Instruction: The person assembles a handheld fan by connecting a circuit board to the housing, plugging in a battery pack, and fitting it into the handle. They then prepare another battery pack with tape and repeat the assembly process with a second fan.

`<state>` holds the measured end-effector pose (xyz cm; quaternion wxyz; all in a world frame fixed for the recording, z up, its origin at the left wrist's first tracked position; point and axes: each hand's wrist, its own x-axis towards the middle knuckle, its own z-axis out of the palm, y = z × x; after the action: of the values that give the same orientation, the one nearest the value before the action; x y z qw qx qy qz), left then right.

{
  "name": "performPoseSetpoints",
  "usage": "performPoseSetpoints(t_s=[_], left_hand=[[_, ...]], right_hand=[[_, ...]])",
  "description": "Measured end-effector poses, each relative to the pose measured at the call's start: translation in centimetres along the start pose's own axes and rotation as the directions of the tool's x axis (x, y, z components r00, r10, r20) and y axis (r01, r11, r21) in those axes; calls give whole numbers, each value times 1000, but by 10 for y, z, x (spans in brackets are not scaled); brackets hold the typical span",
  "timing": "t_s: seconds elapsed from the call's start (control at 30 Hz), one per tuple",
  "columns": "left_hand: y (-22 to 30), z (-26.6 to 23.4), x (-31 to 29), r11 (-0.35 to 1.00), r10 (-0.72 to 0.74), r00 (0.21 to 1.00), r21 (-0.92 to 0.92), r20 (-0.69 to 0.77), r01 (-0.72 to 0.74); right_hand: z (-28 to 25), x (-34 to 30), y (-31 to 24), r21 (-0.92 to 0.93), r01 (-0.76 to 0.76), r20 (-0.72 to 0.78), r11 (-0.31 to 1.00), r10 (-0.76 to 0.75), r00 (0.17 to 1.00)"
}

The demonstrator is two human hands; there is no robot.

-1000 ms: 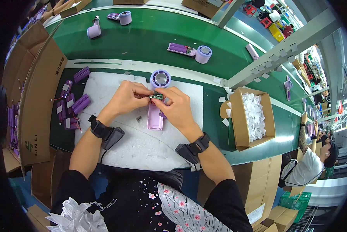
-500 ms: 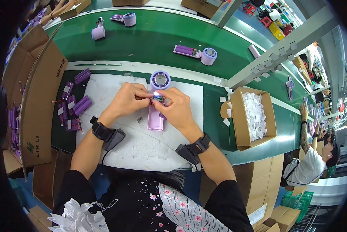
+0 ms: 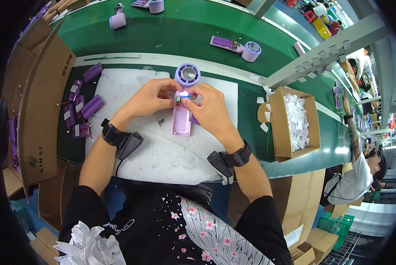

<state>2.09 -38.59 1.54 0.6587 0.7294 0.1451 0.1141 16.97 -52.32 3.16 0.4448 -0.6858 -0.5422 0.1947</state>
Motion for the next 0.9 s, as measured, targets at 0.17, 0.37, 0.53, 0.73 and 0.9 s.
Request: performPoseSetpoints(t_s=[0.17, 0.37, 0.53, 0.73, 0.9], left_hand=[[-4, 0, 2, 999, 3, 1000, -48, 27, -2], [-6, 1, 2, 996, -27, 1000, -91, 0, 27], [-2, 1, 2, 998, -39, 998, -44, 42, 41], [-3, 1, 2, 996, -38, 999, -79, 35, 40], [-4, 1, 3, 995, -47, 998, -90, 29, 50]], right_hand=[[-2, 0, -2, -67, 42, 35, 997, -40, 999], [2, -3, -4, -147, 120, -21, 982, -125, 992], [1, -4, 0, -155, 156, -3, 976, -158, 987], [1, -3, 1, -177, 189, 18, 966, -188, 982], [-2, -4, -2, -249, 201, 42, 947, -197, 980]])
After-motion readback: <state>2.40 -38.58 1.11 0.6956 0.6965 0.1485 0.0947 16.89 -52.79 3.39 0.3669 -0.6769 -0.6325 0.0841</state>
